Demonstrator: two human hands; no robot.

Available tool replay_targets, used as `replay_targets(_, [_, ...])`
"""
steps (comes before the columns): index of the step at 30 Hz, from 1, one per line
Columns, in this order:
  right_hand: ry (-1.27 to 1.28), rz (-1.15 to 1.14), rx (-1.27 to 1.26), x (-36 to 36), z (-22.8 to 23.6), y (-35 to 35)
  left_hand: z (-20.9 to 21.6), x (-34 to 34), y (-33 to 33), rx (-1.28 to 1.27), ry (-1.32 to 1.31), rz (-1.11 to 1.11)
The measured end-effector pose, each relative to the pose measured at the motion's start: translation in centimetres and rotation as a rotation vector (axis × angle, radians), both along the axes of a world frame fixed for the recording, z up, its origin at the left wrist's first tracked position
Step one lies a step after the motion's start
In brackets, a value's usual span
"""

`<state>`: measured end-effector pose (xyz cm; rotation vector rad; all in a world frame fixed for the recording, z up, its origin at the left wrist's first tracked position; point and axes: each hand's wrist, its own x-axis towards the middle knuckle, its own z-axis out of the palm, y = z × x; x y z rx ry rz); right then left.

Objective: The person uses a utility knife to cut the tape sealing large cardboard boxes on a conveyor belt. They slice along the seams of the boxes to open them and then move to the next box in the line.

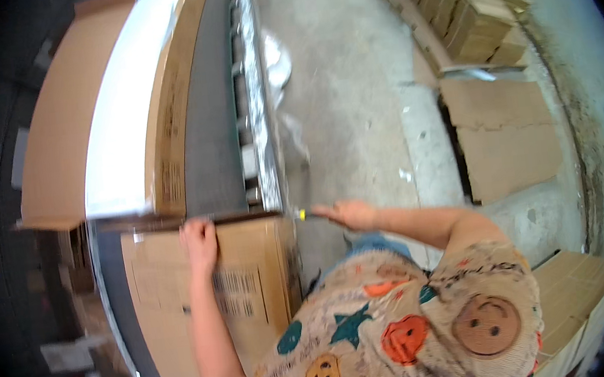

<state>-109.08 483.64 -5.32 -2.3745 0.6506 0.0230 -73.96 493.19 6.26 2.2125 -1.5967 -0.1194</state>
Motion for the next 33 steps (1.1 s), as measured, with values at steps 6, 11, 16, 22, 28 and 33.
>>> replay_targets(6, [0.520,0.198,-0.060,-4.6,8.9,-3.9,0.7,-2.0,-0.1,0.004,0.097,0.086])
replay_targets(11, [0.024,-0.165,-0.024,-1.7,17.6,-6.0,-1.3,-1.5,0.0,-0.134,-0.006,0.084])
replay_targets(16, [-0.426,-0.137,0.348,12.1,20.5,-3.3,1.6,-3.0,0.8,0.015,-0.469,-0.033])
replay_targets(22, [-0.578,0.294,-0.067,32.6,17.9,0.6,0.8,-2.6,0.5,-0.208,0.144,0.150])
replay_targets(28, [-0.359,0.339,-0.156,44.1,17.3,-0.2,1.9,-2.7,0.2,0.133,-0.192,0.101])
replay_targets(33, [-0.263,0.380,-0.174,49.6,15.8,0.2,2.3,-2.9,0.5,0.100,-0.195,0.110])
